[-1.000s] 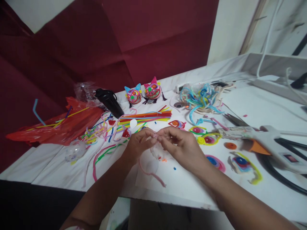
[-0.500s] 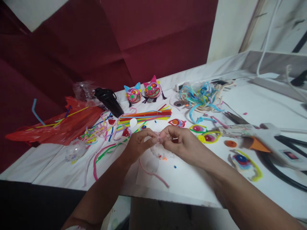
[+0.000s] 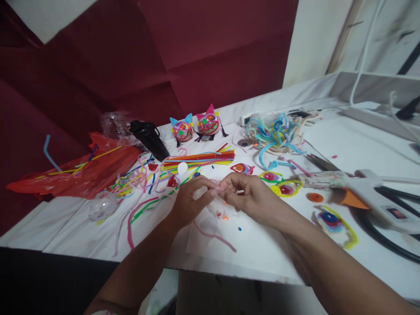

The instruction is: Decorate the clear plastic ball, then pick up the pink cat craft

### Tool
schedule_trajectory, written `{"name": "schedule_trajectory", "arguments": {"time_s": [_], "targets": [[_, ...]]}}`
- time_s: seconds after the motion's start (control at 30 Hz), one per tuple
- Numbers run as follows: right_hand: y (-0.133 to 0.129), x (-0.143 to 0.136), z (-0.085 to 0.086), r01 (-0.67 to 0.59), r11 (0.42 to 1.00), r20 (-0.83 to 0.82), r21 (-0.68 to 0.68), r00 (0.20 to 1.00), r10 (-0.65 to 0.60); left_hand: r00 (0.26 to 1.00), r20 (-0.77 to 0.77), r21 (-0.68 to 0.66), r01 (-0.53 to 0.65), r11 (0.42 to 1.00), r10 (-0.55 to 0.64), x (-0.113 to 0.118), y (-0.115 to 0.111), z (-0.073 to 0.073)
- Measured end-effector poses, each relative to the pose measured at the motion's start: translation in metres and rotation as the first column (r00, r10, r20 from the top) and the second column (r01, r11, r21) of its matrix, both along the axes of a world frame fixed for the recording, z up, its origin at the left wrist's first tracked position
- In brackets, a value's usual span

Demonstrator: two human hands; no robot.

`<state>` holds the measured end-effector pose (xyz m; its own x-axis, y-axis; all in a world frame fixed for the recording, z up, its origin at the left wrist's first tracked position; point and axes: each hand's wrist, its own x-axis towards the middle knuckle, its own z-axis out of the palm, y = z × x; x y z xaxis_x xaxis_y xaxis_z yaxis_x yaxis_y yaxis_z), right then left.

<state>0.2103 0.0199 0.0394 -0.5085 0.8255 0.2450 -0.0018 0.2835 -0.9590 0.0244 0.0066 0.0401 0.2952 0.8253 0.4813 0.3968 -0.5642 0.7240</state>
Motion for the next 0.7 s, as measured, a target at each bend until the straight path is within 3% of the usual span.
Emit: {"name": "schedule_trajectory", "arguments": {"time_s": [0.27, 0.53, 0.7], "targets": [[0.001, -0.001, -0.004, -0.005, 0.999, 0.038, -0.04, 0.999, 0.006, 1.0, -0.024, -0.014, -0.005, 1.0, 0.005, 0.0, -0.001, 0.001], [-0.001, -0.007, -0.003, 0.033, 0.972, -0.103, -0.231, 0.993, -0.058, 0.994, 0.095, -0.064, 0.061, 0.996, -0.055, 0.0, 0.002, -0.003], [-0.003, -0.01, 0.0, 0.033, 0.944, -0.142, -0.329, 0.986, -0.084, 0.992, 0.128, -0.019, 0.018, 1.0, -0.015, 0.002, 0.0, -0.005]]}}
